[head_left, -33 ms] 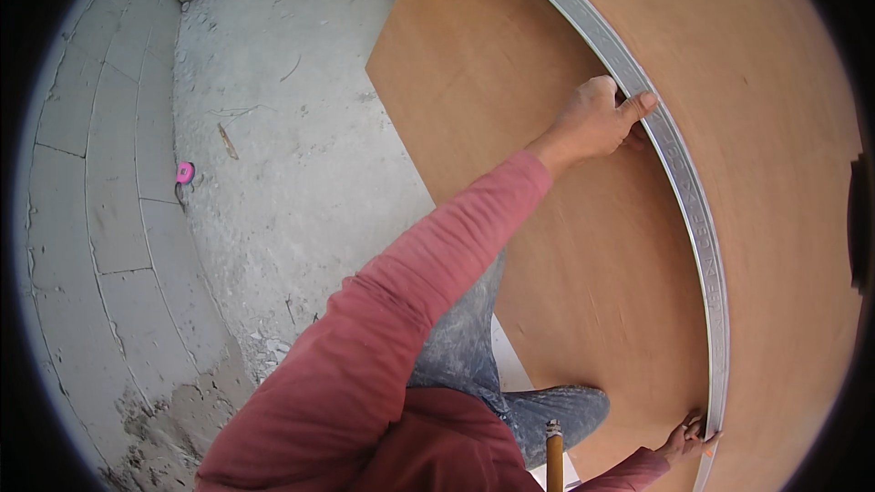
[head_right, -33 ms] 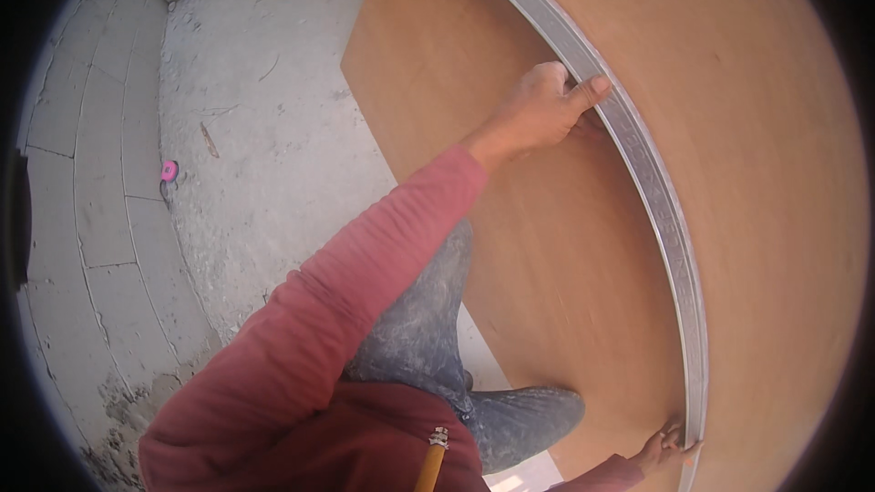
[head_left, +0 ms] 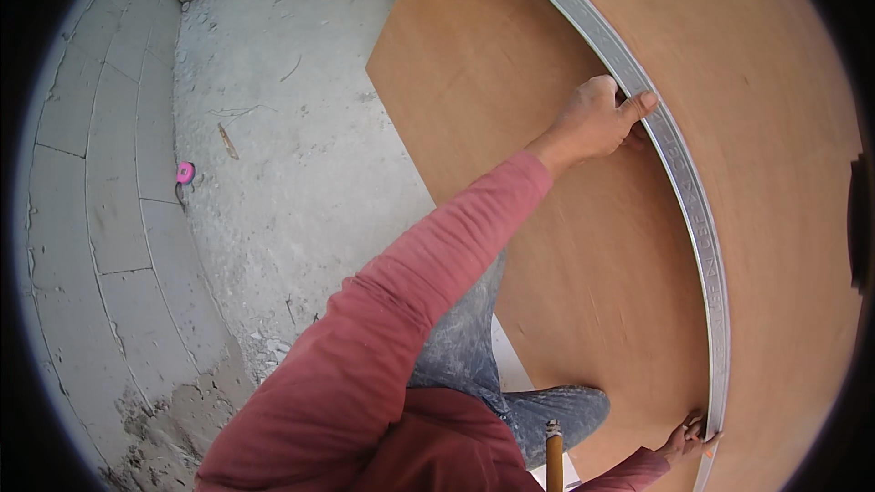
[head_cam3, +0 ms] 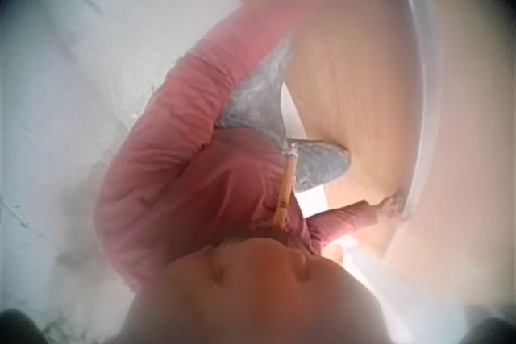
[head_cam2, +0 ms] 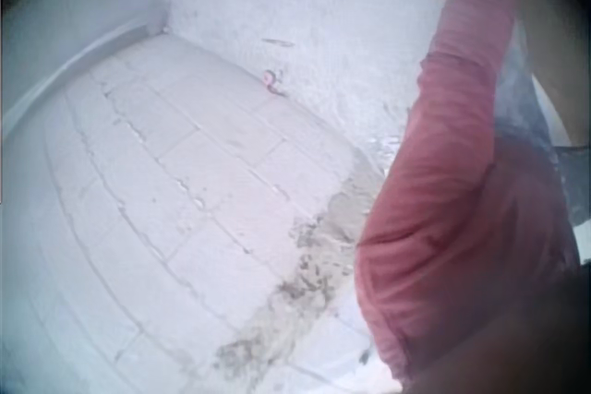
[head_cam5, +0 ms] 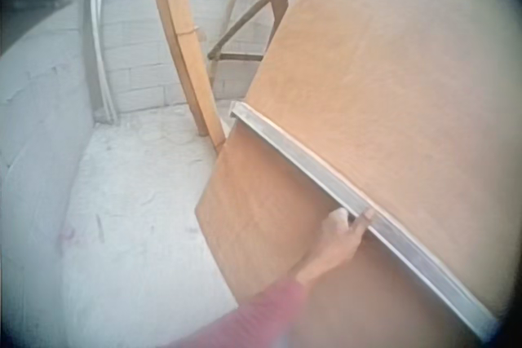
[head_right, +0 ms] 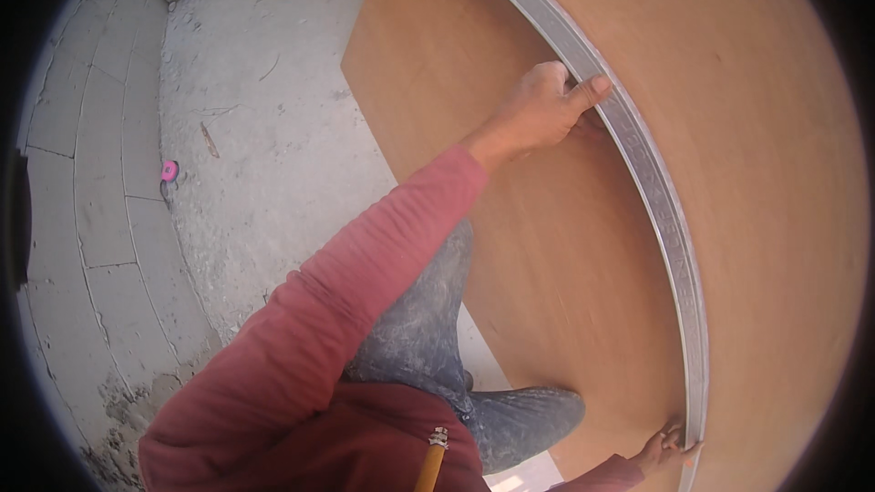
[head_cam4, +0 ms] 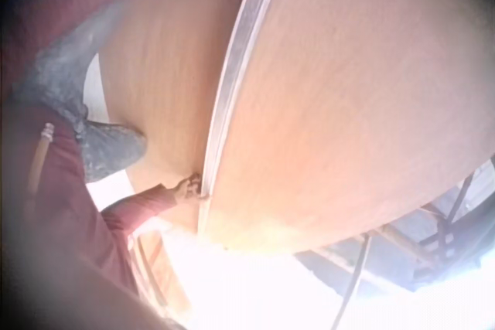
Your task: The person uses a straightedge and pencil to mark a curved line on a sheet of plywood, then saws along the marked line with a hand saw.
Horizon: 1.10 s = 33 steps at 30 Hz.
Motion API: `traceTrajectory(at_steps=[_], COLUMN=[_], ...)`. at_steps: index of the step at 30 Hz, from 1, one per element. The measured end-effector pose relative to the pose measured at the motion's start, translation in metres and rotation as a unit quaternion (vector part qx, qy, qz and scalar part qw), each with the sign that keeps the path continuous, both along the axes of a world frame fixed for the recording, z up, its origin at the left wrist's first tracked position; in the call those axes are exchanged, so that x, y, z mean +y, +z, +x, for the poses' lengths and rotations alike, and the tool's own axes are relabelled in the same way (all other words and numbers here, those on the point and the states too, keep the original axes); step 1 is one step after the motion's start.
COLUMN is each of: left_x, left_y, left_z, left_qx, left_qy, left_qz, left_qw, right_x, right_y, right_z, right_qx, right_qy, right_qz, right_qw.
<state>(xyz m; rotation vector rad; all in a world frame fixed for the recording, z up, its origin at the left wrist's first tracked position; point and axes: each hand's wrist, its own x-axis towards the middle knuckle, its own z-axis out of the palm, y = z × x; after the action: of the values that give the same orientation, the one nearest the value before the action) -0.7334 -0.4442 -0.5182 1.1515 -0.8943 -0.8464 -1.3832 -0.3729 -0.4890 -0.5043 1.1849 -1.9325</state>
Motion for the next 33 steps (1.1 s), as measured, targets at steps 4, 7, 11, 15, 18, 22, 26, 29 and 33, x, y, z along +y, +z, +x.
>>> traceTrajectory(at_steps=[4,7,11,15,18,22,26,29,33], left_x=[0.007,0.011,0.005,-0.004,-0.001,0.009,0.015,0.020,0.017], left_y=[0.005,0.013,0.006,-0.005,-0.001,0.013,0.012,0.012,0.025], left_z=[0.001,0.003,0.002,0.005,0.000,-0.001,0.003,0.011,0.011], left_qx=[0.046,0.027,0.019,0.014,0.040,0.014,-0.011,0.010,-0.013], left_qy=[-0.013,-0.020,-0.015,-0.026,-0.029,-0.034,-0.012,-0.013,-0.012], left_qz=[0.002,0.016,0.003,-0.002,-0.032,0.033,0.050,0.032,0.062], left_qw=[0.999,0.999,1.000,1.000,0.998,0.999,0.999,0.999,0.998], right_x=[-0.002,0.001,0.004,0.000,0.000,0.001,0.000,0.000,0.009], right_y=[0.023,0.014,0.009,0.018,0.004,-0.005,0.008,0.010,-0.005], right_z=[0.080,0.041,0.035,0.071,0.026,0.001,0.047,0.057,0.021], right_qx=[-0.022,-0.021,0.000,0.001,0.006,0.036,0.032,0.022,0.053], right_qy=[-0.115,-0.157,-0.061,-0.121,-0.047,0.069,-0.032,-0.064,0.030], right_qz=[0.019,0.009,-0.002,0.010,-0.012,-0.049,-0.017,-0.004,-0.039], right_qw=[0.993,0.987,0.998,0.993,0.999,0.996,0.999,0.998,0.997])
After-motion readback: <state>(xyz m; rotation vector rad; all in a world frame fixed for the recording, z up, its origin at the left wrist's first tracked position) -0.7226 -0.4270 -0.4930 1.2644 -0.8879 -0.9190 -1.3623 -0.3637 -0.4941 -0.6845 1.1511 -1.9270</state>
